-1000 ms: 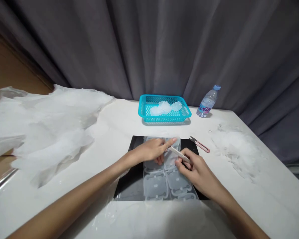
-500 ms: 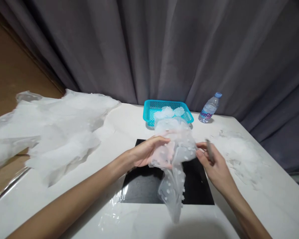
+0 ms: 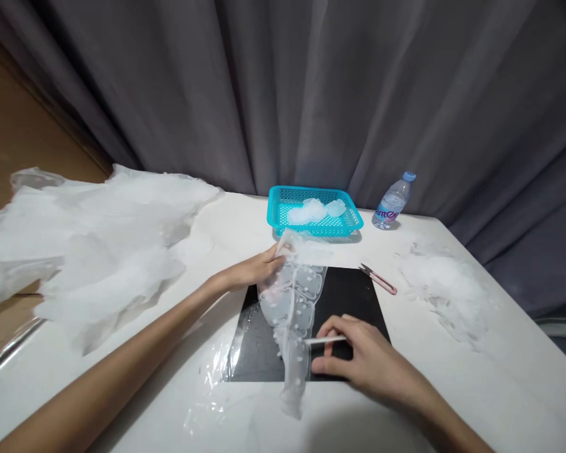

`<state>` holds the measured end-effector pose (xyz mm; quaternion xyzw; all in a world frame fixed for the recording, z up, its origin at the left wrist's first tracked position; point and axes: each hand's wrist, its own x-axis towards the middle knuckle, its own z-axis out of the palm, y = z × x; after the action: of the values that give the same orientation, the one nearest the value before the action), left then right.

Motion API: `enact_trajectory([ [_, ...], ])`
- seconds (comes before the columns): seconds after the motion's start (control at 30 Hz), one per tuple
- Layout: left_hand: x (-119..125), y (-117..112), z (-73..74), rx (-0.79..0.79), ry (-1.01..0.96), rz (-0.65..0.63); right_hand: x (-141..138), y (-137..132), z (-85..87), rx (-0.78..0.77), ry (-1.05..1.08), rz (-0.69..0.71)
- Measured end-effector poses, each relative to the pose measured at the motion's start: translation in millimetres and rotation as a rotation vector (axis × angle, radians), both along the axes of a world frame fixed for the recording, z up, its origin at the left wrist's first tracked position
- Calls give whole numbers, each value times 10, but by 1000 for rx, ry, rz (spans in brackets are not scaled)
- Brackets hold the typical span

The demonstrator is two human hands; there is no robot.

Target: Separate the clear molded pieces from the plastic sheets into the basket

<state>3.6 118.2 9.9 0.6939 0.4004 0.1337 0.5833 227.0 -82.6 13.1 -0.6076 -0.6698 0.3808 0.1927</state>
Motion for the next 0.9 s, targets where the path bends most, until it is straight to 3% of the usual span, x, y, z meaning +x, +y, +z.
enact_trajectory([
  [0.1, -45, 19, 37, 19, 97, -9, -240, -79, -132, 189, -152, -23],
  [0.2, -154, 111, 108, 30, 204, 28, -351, -100, -264, 392, -256, 53],
  [0.33, -299, 219, 267, -22, 296, 22, -324, -85, -313, 446, -278, 57],
  [0.47, -295, 192, 356, -189, 153, -134, -385, -52, -349, 428, -319, -83],
  [0.57, -249, 152, 351, -222, 67, -176, -483, -15, -351, 380, -404, -23],
  [0.67, -247, 142, 349, -118, 173, -119, -474, 9, -258, 300, -460, 96],
  [0.77, -265, 129, 350, -69, 233, -119, -260, -10, -71, 197, -386, 144],
  [0.9, -195, 21, 275, 5, 89, -164, 205, -80, 186, -8, -167, 133],
])
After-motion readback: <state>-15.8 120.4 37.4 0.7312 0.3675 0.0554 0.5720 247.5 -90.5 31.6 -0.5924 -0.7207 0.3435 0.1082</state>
